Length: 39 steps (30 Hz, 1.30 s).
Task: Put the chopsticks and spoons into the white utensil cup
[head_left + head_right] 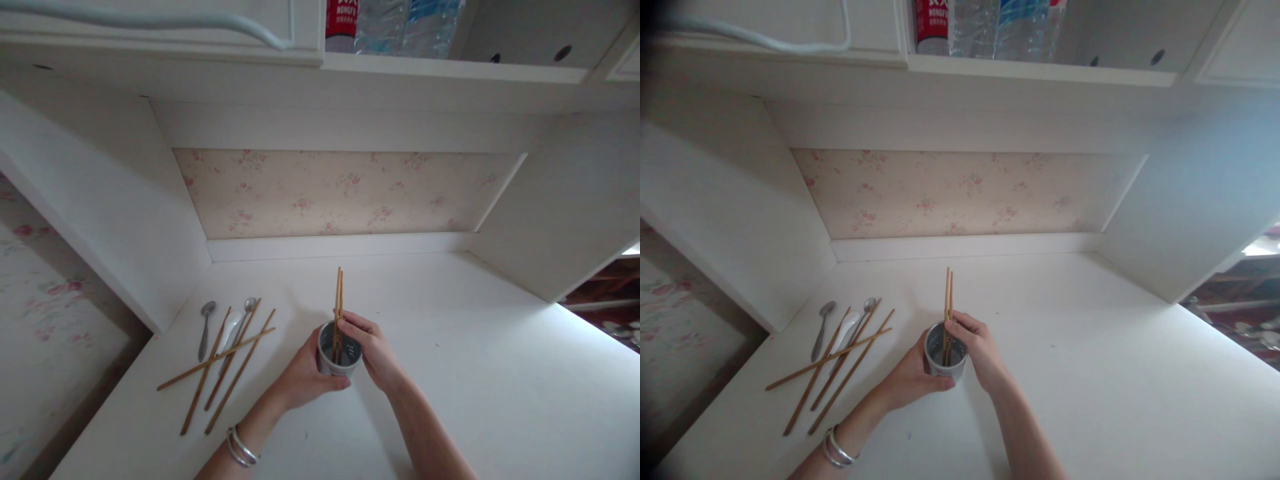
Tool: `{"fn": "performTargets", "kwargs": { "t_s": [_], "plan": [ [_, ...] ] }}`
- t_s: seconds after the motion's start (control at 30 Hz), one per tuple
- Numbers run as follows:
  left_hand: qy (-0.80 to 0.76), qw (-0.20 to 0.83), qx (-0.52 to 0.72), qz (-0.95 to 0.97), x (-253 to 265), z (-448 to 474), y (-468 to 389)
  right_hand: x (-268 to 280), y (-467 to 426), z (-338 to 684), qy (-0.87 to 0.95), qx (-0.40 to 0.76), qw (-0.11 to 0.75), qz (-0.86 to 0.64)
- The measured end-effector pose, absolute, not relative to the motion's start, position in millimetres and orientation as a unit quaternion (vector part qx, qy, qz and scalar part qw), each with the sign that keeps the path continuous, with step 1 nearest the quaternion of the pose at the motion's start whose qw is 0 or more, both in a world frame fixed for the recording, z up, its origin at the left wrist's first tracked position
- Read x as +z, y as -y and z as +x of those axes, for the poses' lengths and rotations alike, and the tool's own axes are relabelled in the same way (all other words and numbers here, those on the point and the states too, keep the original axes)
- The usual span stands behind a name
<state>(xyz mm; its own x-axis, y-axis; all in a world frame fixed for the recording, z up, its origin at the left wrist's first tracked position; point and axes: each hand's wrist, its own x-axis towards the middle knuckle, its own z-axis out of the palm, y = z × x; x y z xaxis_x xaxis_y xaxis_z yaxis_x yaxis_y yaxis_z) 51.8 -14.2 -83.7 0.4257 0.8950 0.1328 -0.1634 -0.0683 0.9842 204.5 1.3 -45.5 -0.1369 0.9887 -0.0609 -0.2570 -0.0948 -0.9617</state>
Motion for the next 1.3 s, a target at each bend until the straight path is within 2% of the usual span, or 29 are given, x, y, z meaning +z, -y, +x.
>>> {"fn": "performTargets", "kwargs": {
  "t_s": [0.57,1.3],
  "plan": [
    [-0.311,0.624,0.416,0.585,-83,49,14,-42,0,207,0.458,0.589,0.521,-0.415],
    [-0.278,0.663,0.349,0.601,-85,40,11,-45,-2,213,0.512,0.567,0.487,-0.424]
  ]
}}
